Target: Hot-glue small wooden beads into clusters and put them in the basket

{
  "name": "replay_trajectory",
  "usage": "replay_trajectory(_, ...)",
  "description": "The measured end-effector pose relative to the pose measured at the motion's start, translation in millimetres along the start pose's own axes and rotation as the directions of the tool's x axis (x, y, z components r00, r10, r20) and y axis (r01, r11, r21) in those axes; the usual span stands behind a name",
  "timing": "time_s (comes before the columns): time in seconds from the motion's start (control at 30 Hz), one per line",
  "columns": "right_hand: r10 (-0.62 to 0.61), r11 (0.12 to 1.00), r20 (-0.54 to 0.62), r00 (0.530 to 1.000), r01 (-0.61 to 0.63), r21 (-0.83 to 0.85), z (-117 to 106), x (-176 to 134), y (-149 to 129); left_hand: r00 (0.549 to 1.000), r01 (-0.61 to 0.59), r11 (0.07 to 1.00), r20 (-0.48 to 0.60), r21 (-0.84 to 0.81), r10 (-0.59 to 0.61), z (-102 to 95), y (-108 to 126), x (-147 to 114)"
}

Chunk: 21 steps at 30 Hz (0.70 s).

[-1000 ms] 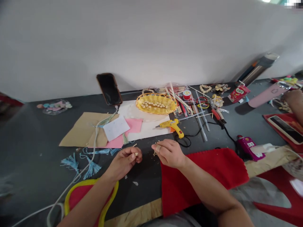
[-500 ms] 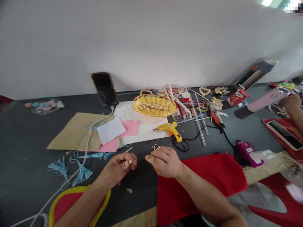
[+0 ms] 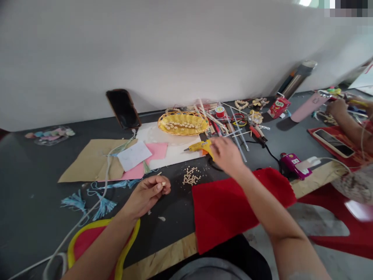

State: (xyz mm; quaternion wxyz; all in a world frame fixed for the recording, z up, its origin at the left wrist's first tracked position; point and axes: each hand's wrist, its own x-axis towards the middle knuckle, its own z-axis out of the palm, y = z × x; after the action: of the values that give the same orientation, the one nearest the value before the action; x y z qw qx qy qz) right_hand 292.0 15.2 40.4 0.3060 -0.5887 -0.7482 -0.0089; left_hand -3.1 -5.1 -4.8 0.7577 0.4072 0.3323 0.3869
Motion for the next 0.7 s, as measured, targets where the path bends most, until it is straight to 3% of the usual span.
replay_trajectory(0.03, 0.141, 0.981, 0.049, 0.989, -0.133, -0.139, -8, 6, 19, 1.000, -0.001, 1.000, -0.001, 0.003, 0.001, 0.0, 0, 0)
replay_trajectory(0.1, 0.408, 0.851, 0.170, 0.897, -0.306, -0.426, -18, 14, 54, 1.000, -0.001, 1.000, -0.010, 0.007, 0.001, 0.7, 0, 1)
replay_trajectory(0.17, 0.497, 0.798, 0.203, 0.843, -0.354, -0.487, -20, 18, 80, 1.000, 0.009, 1.000, -0.017, 0.022, -0.008, 2.0, 1, 2)
replay_trajectory(0.47, 0.655, 0.702, 0.183, 0.733, -0.501, -0.506, -2, 28, 119, 0.999, 0.018, 0.999, -0.032, 0.048, -0.017, 1.3, 2, 2)
replay_trajectory(0.7, 0.668, 0.670, 0.021, 0.743, -0.589, -0.452, -27, 29, 153, 1.000, 0.009, 0.999, 0.007, 0.054, -0.009, -1.7, 0, 3)
